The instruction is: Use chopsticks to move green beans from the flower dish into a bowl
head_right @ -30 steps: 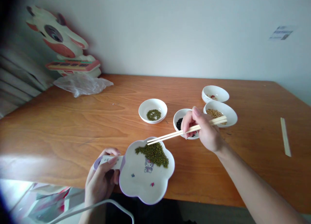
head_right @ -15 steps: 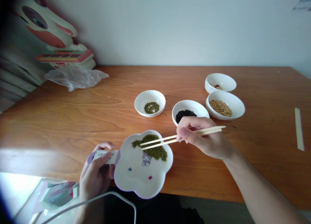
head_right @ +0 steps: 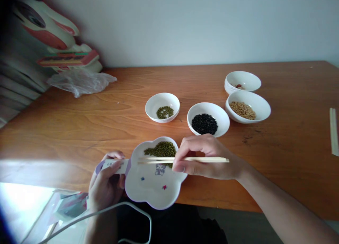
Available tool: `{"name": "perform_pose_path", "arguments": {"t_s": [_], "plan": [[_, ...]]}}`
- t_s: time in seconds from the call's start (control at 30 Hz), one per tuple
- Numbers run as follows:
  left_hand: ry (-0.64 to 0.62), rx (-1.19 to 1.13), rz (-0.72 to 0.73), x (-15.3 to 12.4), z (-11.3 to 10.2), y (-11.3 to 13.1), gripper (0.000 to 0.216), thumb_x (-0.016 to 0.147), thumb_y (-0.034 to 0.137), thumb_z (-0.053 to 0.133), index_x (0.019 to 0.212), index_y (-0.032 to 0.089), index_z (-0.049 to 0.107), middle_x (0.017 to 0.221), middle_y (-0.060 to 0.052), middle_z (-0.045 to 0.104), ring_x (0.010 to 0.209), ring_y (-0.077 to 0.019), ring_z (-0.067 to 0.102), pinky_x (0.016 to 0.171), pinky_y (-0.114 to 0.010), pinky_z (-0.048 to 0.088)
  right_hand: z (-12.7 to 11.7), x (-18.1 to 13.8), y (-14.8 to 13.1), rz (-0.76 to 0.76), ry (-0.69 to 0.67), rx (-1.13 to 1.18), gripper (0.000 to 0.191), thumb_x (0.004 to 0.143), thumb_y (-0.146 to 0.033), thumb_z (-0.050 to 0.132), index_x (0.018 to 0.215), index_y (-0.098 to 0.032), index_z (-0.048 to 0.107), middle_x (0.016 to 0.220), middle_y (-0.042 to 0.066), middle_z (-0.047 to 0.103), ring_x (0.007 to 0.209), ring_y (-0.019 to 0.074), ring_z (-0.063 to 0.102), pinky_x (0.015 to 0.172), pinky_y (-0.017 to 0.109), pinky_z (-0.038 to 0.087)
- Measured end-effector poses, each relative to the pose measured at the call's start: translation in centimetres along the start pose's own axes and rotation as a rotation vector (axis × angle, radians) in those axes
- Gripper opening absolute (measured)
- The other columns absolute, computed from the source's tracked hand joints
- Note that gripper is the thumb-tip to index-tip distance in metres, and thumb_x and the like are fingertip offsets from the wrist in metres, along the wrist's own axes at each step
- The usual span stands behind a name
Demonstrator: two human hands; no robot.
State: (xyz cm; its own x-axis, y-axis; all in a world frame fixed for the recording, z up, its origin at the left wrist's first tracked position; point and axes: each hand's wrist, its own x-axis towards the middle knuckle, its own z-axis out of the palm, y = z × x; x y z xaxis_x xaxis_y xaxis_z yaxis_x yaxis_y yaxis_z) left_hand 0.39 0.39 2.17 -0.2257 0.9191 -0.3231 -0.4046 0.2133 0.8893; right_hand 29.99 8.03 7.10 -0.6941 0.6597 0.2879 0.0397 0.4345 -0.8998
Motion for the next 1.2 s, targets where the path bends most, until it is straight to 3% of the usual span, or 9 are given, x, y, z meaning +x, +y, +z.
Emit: {"name": "perform_pose_path", "arguments": {"t_s": [0.07,0.23,0.5,0.73,0.97,1.2], "plan": [[0.003,0.005,0.013,0.0,0.0,-0.1,0.019,0.084,0.032,0.073,0.097,0.023,0.063,0.044,0.007,0.054,0.034,-0.0123,0.05,0.036,-0.018,0.035,0.5,-0.1,0.2,-0.012,0.019,-0.02,0.012,0.102,-0.023,0.065,0.102,-0.022,0.078,0.085,0.002,0.075,0.072,0.0134,0.068,0.065,0.026,0.051],[0.009,0.007,0.049,0.0,0.1,-0.1,0.018,0.084,0.033,0.073,0.096,0.022,0.065,0.041,0.007,0.05,0.032,-0.0123,0.047,0.035,-0.018,0.033,1.6,-0.7,0.9,-0.063,0.241,-0.068,0.018,0.108,-0.027,0.051,0.105,-0.025,0.069,0.084,0.002,0.072,0.071,0.0151,0.066,0.064,0.029,0.052],[0.012,-0.019,0.02,0.0,0.0,-0.1,0.018,0.083,0.031,0.074,0.096,0.021,0.065,0.047,0.006,0.054,0.034,-0.009,0.047,0.036,-0.015,0.033,1.7,-0.7,1.0,-0.238,0.18,-0.23,0.02,0.104,-0.019,0.049,0.1,-0.025,0.069,0.082,0.004,0.074,0.073,0.019,0.072,0.065,0.033,0.056],[0.013,0.029,0.056,-0.2,0.3,0.1,0.019,0.083,0.035,0.073,0.095,0.021,0.065,0.041,0.007,0.05,0.032,-0.0116,0.046,0.036,-0.018,0.033,1.5,-1.1,1.2,-0.334,0.393,-0.245,0.026,0.103,-0.02,0.049,0.09,-0.023,0.072,0.067,0.004,0.068,0.057,0.019,0.064,0.052,0.034,0.049],[-0.029,0.022,0.072,0.0,-0.1,-0.3,0.02,0.087,0.035,0.072,0.098,0.021,0.063,0.043,0.008,0.052,0.032,-0.0111,0.047,0.036,-0.017,0.033,2.0,-1.0,1.6,-0.389,0.364,-0.216,0.028,0.104,-0.024,0.05,0.087,-0.021,0.072,0.066,0.004,0.069,0.055,0.0182,0.065,0.053,0.033,0.049],[-0.04,0.027,0.086,-0.1,-0.4,-0.4,0.017,0.089,0.034,0.07,0.099,0.021,0.064,0.043,0.007,0.052,0.033,-0.0112,0.05,0.037,-0.017,0.036,1.1,-1.8,2.6,-0.406,0.613,-0.152,0.036,0.104,-0.026,0.047,0.078,-0.021,0.072,0.059,0.003,0.062,0.05,0.0173,0.058,0.047,0.032,0.042]]}}
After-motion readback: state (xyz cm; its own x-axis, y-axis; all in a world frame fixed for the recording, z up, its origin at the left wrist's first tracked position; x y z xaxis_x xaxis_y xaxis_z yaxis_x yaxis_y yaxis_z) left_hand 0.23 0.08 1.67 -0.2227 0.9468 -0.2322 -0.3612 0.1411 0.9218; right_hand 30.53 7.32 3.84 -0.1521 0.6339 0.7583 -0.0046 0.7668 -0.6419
